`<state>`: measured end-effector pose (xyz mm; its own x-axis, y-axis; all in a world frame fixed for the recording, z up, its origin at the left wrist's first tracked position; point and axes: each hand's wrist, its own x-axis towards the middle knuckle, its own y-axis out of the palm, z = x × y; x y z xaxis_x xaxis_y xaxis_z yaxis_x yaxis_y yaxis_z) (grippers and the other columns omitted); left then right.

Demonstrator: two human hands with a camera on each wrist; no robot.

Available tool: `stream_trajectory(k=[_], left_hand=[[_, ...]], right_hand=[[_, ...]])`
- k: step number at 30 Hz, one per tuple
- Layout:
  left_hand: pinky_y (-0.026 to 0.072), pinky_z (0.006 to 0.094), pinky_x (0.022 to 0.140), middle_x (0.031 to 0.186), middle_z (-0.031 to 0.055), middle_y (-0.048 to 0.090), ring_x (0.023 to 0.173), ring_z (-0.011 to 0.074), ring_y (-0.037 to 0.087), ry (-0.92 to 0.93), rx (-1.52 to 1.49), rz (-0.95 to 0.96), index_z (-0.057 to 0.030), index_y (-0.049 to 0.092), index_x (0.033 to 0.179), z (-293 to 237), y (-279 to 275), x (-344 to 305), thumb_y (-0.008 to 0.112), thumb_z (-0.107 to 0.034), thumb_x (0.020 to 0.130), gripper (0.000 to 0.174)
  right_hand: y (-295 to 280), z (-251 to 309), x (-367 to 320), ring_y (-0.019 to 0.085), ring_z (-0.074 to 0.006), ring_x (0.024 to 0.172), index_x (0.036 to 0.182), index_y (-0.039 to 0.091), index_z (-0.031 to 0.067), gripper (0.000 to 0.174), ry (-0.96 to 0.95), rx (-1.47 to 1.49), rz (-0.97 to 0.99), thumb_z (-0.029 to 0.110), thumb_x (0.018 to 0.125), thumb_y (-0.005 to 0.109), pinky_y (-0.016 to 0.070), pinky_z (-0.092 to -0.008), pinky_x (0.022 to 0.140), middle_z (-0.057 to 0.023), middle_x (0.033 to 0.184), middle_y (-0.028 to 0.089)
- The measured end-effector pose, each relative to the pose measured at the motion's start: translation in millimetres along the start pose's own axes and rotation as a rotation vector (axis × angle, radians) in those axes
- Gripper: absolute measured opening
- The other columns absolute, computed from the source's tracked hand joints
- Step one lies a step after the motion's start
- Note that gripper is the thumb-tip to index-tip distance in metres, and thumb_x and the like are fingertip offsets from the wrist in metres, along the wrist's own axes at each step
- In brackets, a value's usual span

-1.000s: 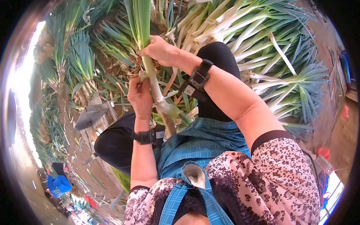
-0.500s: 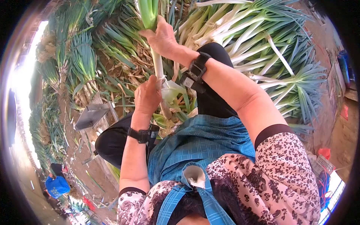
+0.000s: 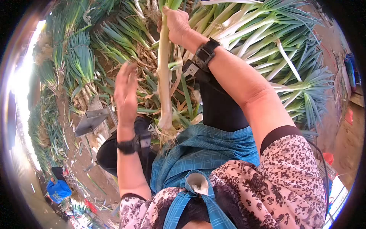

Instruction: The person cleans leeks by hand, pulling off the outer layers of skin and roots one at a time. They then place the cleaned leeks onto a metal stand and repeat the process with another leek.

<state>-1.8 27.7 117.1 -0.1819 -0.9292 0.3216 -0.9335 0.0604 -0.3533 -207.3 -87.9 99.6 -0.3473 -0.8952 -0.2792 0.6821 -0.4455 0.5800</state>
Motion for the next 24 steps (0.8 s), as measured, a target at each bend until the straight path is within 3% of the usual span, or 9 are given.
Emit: stream_trajectory(k=[2,4,7,8,10,12,15,19,24], left_hand=[[0.0455,0.0269,0.071,0.092,0.0046,0.060,0.072,0.0136,0.053,0.011,0.019,0.057,0.0027,0.058,0.106,4.6,24.7,9.6,0.051,-0.025,0.096,0.030],[0.0448,0.0284,0.067,0.085,0.0038,0.060,0.069,0.0133,0.052,-0.555,-0.425,0.383,0.0033,0.056,0.098,8.2,45.0,5.7,0.046,-0.032,0.098,0.037],[0.0493,0.0371,0.065,0.082,0.0124,0.062,0.070,0.0278,0.061,-0.254,-0.173,0.520,0.0039,0.053,0.109,29.0,45.5,-12.4,0.051,-0.019,0.095,0.027],[0.0477,0.0370,0.059,0.076,0.0165,0.058,0.064,0.0328,0.058,0.091,0.028,0.471,0.0049,0.054,0.105,25.4,46.0,-24.5,0.058,-0.006,0.084,0.024],[0.0448,0.0370,0.062,0.074,0.0164,0.055,0.064,0.0298,0.055,0.307,0.230,0.456,0.0048,0.055,0.090,33.1,38.5,-55.7,0.046,-0.007,0.091,0.014],[0.0460,0.0345,0.064,0.079,0.0151,0.062,0.071,0.0220,0.060,-0.281,-0.034,0.465,0.0029,0.063,0.095,30.3,16.9,-96.8,0.055,-0.011,0.090,0.016],[0.0494,0.0328,0.072,0.091,0.0111,0.064,0.081,0.0195,0.061,-0.671,0.028,0.443,0.0017,0.061,0.107,47.0,-10.8,-105.3,0.054,-0.021,0.092,0.028],[0.0394,0.0332,0.100,0.129,0.0124,0.052,0.118,0.0220,0.050,-0.321,-0.247,0.230,0.0013,0.041,0.135,11.3,-6.1,-44.8,0.051,-0.008,0.086,0.050],[0.0479,0.0318,0.088,0.115,0.0123,0.061,0.104,0.0207,0.059,-0.404,-0.641,0.513,0.0026,0.049,0.127,4.2,38.3,-7.0,0.046,0.000,0.079,0.049]], right_hand=[[-0.6,-2.3,0.4,0.056,-0.0212,0.059,0.097,0.052,-0.0021,0.022,0.088,0.111,0.000,0.019,0.094,0.054,0.0484,-0.0395,0.053,-0.0118,0.076,0.057],[-3.3,-5.4,2.9,0.056,-0.0211,0.059,0.097,0.051,-0.0020,0.021,0.176,0.224,-0.015,0.019,0.094,0.053,0.0481,-0.0399,0.053,-0.0123,0.076,0.057],[-11.3,3.3,4.7,0.053,-0.0189,0.061,0.101,0.048,-0.0007,0.022,0.223,0.089,-0.064,0.021,0.097,0.047,0.0451,-0.0365,0.052,-0.0117,0.079,0.056],[-9.2,14.8,3.7,0.053,-0.0215,0.062,0.098,0.053,0.0004,0.022,0.218,-0.042,-0.198,0.022,0.096,0.048,0.0446,-0.0394,0.055,-0.0102,0.079,0.055],[-16.4,24.9,14.8,0.050,-0.0237,0.060,0.085,0.056,0.0032,0.021,0.133,-0.186,-0.251,0.020,0.095,0.047,0.0426,-0.0424,0.053,-0.0089,0.074,0.052],[-24.0,38.1,22.1,0.050,-0.0232,0.060,0.085,0.055,0.0036,0.021,0.125,-0.113,-0.286,0.020,0.096,0.047,0.0422,-0.0415,0.053,-0.0084,0.072,0.051],[-29.5,40.5,20.0,0.050,-0.0215,0.060,0.087,0.054,0.0041,0.021,0.063,-0.041,-0.281,0.021,0.097,0.047,0.0416,-0.0397,0.052,-0.0079,0.071,0.050],[-30.5,19.3,11.3,0.049,-0.0195,0.060,0.096,0.048,0.0019,0.021,0.167,0.329,0.041,0.022,0.098,0.045,0.0417,-0.0358,0.053,-0.0096,0.076,0.051],[-13.5,5.6,-15.6,0.045,-0.0157,0.067,0.111,0.038,0.0018,0.024,0.346,0.484,0.312,0.022,0.099,0.038,0.0408,-0.0288,0.057,-0.0100,0.088,0.048]])
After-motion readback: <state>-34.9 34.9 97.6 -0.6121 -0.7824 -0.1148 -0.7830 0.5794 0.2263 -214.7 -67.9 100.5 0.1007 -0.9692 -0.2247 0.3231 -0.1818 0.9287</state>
